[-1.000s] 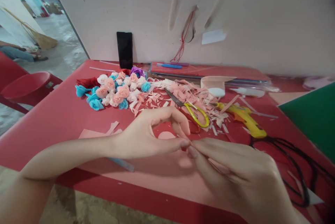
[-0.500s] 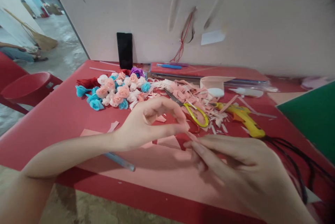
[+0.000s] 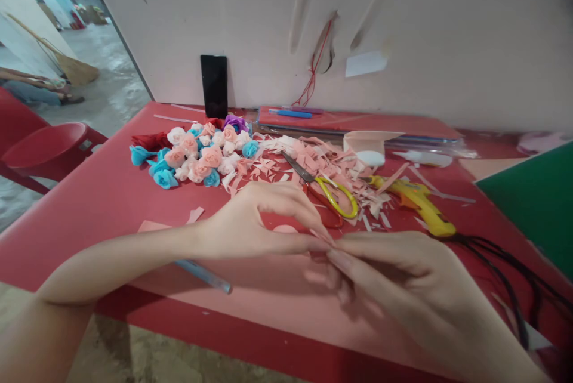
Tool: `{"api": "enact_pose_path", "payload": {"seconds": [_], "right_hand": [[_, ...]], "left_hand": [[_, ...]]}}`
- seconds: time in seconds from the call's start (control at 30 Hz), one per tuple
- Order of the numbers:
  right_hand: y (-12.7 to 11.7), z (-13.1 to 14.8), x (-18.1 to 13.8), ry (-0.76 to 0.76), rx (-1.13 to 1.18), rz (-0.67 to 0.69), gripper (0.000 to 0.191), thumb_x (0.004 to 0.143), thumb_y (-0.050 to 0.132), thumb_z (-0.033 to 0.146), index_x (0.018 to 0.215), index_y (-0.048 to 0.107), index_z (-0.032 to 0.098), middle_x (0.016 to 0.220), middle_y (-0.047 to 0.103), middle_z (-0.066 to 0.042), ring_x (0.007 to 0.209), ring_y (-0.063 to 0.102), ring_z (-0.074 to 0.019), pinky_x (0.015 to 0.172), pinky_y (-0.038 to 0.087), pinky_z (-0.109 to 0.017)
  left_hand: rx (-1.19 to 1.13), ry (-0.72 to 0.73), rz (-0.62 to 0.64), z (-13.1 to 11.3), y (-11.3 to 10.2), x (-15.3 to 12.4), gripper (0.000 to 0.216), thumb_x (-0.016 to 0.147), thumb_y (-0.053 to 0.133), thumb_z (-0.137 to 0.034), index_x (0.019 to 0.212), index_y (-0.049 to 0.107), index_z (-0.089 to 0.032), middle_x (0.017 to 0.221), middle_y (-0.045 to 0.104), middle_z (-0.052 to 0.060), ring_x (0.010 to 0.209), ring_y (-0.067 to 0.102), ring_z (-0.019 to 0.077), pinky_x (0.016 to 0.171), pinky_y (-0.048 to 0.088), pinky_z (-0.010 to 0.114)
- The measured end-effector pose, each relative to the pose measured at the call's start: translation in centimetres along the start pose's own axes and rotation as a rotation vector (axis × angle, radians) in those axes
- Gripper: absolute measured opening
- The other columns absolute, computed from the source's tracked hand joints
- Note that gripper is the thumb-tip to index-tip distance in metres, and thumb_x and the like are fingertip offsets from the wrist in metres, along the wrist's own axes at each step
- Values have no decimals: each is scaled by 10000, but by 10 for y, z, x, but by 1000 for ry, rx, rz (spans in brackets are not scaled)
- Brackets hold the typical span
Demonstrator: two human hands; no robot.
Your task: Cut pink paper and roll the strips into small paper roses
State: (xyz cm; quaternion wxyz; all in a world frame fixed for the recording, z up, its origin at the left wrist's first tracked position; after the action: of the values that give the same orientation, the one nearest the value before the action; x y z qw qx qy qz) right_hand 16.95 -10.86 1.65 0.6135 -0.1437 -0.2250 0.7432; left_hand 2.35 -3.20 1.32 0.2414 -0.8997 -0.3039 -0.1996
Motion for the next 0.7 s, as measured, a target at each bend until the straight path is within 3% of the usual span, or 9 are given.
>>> {"api": "enact_pose_path", "payload": {"seconds": [0.2,0.33,0.5,0.7], "right_hand": [[2,2,1,128,275,63,309,793,478,206,495,554,180,417,539,19,366,510,-84,413,451,-167],[2,-1,1,49,74,35,219,789,497,183,618,632,169,508,629,-19,408,561,-114,383,448,-177],[3,0,-5,-209,-231,-170,278,829,469,157,586,602,179,502,587,-11,449,584,-125,432,474,-189],[6,-3,-11,-316,-316,-197,239,860,451,148,677,601,180,523,566,1,479,582,-118,472,485,-189]], "left_hand": [[-54,1,-21,-2,0,-1,59,736,650,-92,688,660,-125,695,688,58,703,602,128,784,482,296],[-51,-40,-44,-2,3,-2,84,741,640,-95,662,644,-123,668,673,53,667,585,124,776,478,309],[-41,-71,-44,-2,5,-3,106,752,628,-108,647,618,-97,681,650,74,676,579,130,742,479,300],[-77,-75,-21,-1,7,-3,122,776,592,-125,656,574,-110,683,609,61,687,561,132,697,476,289]]}}
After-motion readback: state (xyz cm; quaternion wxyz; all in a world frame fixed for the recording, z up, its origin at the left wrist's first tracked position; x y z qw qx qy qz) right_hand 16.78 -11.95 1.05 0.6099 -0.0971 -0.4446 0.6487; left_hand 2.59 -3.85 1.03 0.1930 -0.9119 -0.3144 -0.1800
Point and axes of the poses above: each hand's wrist, its own x-axis towards the middle knuckle, its own y-axis out of the palm, z = x × y, the point moved 2 cm from there along x, towards the middle knuckle
